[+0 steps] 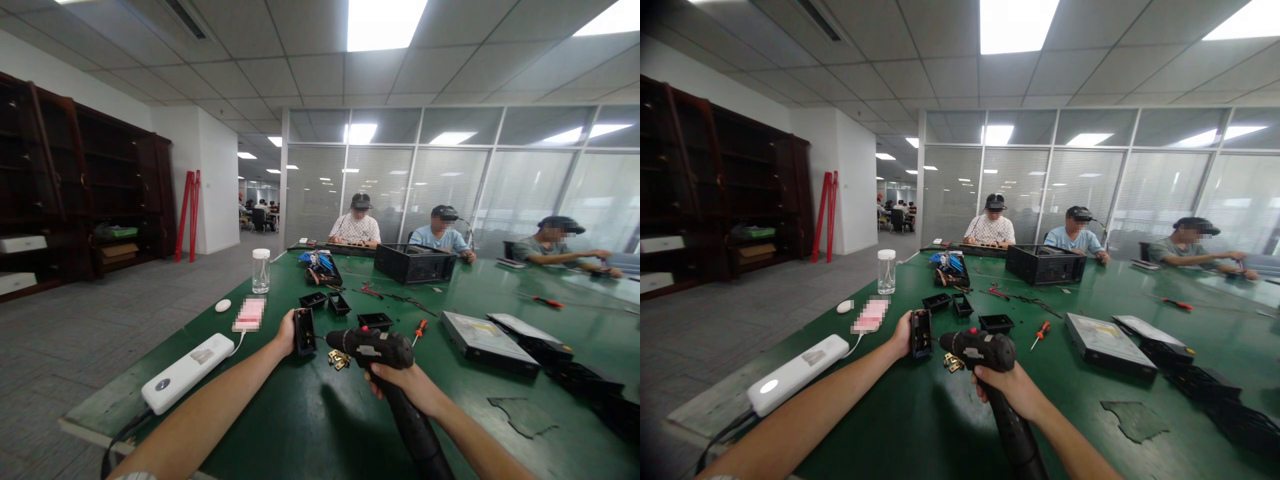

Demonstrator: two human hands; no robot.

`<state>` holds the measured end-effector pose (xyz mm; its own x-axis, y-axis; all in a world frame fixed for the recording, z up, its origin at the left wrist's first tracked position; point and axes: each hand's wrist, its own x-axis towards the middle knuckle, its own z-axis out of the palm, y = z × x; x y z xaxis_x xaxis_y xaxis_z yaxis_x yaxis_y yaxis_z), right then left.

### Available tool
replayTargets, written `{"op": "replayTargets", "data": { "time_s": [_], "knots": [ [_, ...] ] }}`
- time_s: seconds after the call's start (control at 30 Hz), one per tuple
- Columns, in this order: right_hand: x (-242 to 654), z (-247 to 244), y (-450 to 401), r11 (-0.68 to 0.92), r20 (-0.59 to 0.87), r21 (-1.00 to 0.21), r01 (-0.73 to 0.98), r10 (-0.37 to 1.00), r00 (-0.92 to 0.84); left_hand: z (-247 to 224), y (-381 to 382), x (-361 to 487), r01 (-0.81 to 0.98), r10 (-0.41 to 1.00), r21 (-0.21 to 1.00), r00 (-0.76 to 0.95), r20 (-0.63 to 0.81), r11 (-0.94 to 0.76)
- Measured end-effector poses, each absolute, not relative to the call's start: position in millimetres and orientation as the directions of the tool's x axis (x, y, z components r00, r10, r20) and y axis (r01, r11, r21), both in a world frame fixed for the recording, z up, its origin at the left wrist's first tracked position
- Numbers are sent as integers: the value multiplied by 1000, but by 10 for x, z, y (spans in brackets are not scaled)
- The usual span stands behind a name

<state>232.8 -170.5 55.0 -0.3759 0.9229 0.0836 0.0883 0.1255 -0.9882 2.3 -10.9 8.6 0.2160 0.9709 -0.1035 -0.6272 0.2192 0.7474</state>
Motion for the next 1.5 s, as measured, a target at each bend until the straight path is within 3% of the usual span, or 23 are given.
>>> {"op": "replayTargets", "data": {
  "time_s": [1.5],
  "knots": [
    [2354,526,-1688,136,90,-986,96,919,-383,2,-22,15,-620,975,761,208,-76,192]
  ]
}}
